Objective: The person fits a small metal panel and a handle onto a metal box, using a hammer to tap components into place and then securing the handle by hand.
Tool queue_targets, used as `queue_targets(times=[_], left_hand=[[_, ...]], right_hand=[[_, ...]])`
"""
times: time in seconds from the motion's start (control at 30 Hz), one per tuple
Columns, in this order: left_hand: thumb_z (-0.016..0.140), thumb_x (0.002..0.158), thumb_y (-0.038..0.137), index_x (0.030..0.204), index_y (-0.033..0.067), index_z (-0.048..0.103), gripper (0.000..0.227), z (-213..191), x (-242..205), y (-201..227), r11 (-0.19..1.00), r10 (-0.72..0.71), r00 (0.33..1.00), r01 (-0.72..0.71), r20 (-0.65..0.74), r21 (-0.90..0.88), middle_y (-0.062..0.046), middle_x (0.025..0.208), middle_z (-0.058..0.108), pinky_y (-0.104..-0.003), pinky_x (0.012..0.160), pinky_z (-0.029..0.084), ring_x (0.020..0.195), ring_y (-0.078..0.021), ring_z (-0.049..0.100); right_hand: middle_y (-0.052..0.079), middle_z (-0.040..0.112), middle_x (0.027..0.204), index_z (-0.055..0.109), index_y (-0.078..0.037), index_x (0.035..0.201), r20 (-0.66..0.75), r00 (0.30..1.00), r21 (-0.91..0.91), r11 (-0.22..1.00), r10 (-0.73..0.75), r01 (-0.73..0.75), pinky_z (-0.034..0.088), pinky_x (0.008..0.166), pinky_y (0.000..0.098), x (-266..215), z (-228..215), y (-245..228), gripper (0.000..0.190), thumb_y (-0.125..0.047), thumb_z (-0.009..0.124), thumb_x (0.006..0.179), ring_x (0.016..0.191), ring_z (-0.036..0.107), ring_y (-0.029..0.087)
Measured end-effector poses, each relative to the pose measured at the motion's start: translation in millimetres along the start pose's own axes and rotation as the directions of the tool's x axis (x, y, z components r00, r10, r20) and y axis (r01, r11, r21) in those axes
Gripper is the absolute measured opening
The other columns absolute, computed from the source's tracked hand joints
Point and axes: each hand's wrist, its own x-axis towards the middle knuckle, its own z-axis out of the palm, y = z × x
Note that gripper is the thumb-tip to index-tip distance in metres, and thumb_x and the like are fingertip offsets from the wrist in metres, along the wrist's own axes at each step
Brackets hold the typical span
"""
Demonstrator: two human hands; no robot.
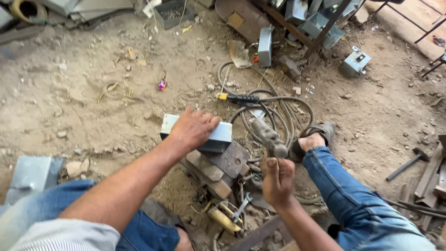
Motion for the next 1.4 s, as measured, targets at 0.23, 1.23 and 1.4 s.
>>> queue_targets(times=[0.23,1.23,1.4], left_hand=[[0.041,0.107,0.027,0.135,0.0179,0.049,0.03,-5.1,6.3,0.4,1.0,-0.022,0.992,0.023,0.122,-0.005,-0.003,0.115,0.064,-0.043,0.096,0.044,0.112,-0.0196,0.061],[0.068,0.088,0.013,0.119,0.0195,0.064,0.032,-18.3,-3.7,-1.0,0.938,-0.175,0.983,0.185,0.061,-0.294,-0.004,0.11,0.072,-0.046,0.089,0.052,0.105,-0.0241,0.069],[0.07,0.08,0.005,0.115,0.0112,0.071,0.036,-26.5,-1.4,-22.2,0.562,-0.319,0.946,0.237,0.057,-0.792,-0.012,0.105,0.075,-0.042,0.087,0.056,0.098,-0.0275,0.071]], right_hand=[[0.003,0.039,0.054,0.052,-0.008,0.071,0.04,0.987,0.088,0.983,0.157,-0.16,0.026,0.044,0.0329,9.0,13.0,29.2,0.047,-0.036,0.044,0.108,0.044,0.037,0.014],[-0.008,0.04,0.06,0.053,-0.015,0.08,0.187,0.661,0.185,0.635,0.727,-0.75,0.026,0.038,0.0245,27.5,-18.8,-2.5,0.038,-0.043,0.05,0.104,0.045,0.033,0.005],[-0.006,0.043,0.063,0.053,-0.011,0.087,0.147,0.703,0.312,0.642,0.696,-0.701,0.025,0.031,0.0227,44.8,-23.3,-23.2,0.038,-0.046,0.064,0.096,0.04,0.033,0.003]])
